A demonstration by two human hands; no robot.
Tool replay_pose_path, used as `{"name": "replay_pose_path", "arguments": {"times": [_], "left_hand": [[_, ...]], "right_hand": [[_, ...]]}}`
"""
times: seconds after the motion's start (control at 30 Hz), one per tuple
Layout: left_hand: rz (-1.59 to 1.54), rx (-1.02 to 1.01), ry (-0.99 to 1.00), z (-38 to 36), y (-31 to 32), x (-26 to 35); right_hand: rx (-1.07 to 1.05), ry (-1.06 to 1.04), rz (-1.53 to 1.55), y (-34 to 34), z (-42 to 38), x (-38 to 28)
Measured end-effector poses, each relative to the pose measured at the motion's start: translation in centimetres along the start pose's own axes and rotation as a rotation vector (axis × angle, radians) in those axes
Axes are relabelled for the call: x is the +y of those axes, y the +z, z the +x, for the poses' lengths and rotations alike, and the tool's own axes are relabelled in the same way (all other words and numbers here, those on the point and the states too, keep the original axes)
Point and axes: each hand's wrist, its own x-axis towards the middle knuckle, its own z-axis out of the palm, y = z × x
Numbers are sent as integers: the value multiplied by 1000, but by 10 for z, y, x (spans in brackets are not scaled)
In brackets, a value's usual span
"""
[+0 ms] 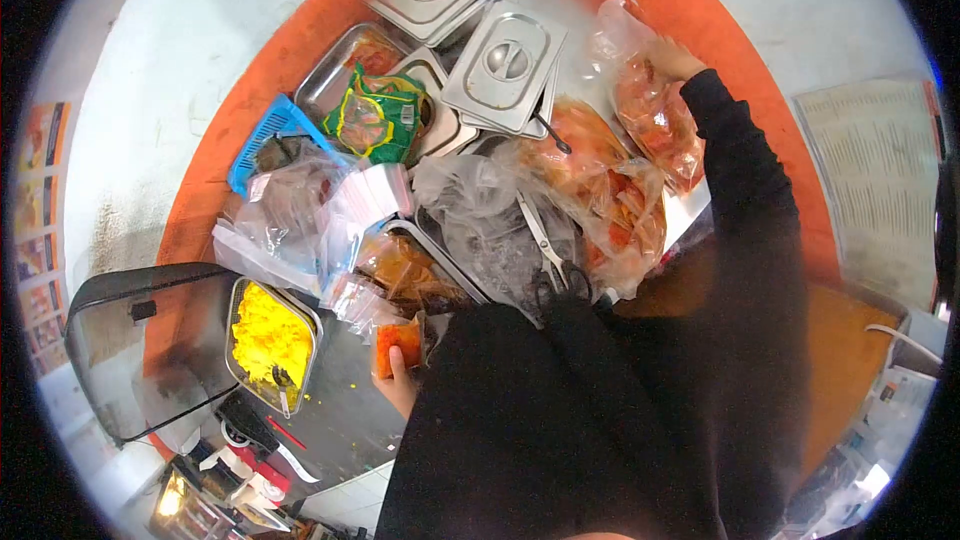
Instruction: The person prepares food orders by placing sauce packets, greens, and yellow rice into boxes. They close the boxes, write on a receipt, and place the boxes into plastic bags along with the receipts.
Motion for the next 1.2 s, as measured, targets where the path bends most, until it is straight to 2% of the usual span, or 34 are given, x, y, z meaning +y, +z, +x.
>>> {"name": "replay_pose_path", "arguments": {"times": [0.03,0.07,0.13,0.17,0.23,0.33,0.43,0.57,0.63,0.67,0.7,0.73,0.77,0.83,0.87,0.93,0.97,1.0,1.07,1.13,1.2], "left_hand": [[-18,24,47,0,8,-1],[-41,45,101,2,16,-2],[18,-30,76,9,16,2],[38,-66,87,9,18,6],[60,-104,100,10,25,7],[2,-13,100,12,44,15],[-148,1,59,15,80,49],[-165,-165,111,23,116,79],[-159,-245,120,22,134,84],[-160,-303,122,20,142,85],[-162,-361,126,17,148,85],[-171,-362,134,12,155,88],[-238,-385,118,6,162,92],[-289,-405,89,2,165,87],[-290,-402,87,1,166,86],[-327,-467,40,-3,170,83],[-356,-447,5,-7,174,84],[-367,-403,5,-9,175,82],[-384,-456,30,-13,168,77],[-402,-417,115,-16,151,69],[-453,-276,137,-32,112,71]], "right_hand": [[-16,-94,233,1,3,6],[-16,-89,235,4,3,13],[380,-228,177,9,-8,19],[382,-222,181,6,-20,15],[825,-336,98,-1,-46,5],[945,-244,-7,-6,-95,-28],[930,-290,-56,-4,-133,-45],[897,-187,-98,1,-154,-43],[909,73,87,6,-147,-35],[916,74,84,15,-138,-19],[937,76,265,27,-126,5],[954,73,446,20,-127,3],[965,67,441,16,-134,3],[1167,49,474,11,-162,-9],[1164,47,473,3,-174,-18],[1108,-117,852,-15,-197,-40],[966,-112,1006,-18,-204,-59],[934,-148,1002,-17,-205,-80],[797,-495,1152,-13,-207,-131],[704,-484,1068,-1,-220,-200],[523,-555,1132,29,-218,-259]]}}
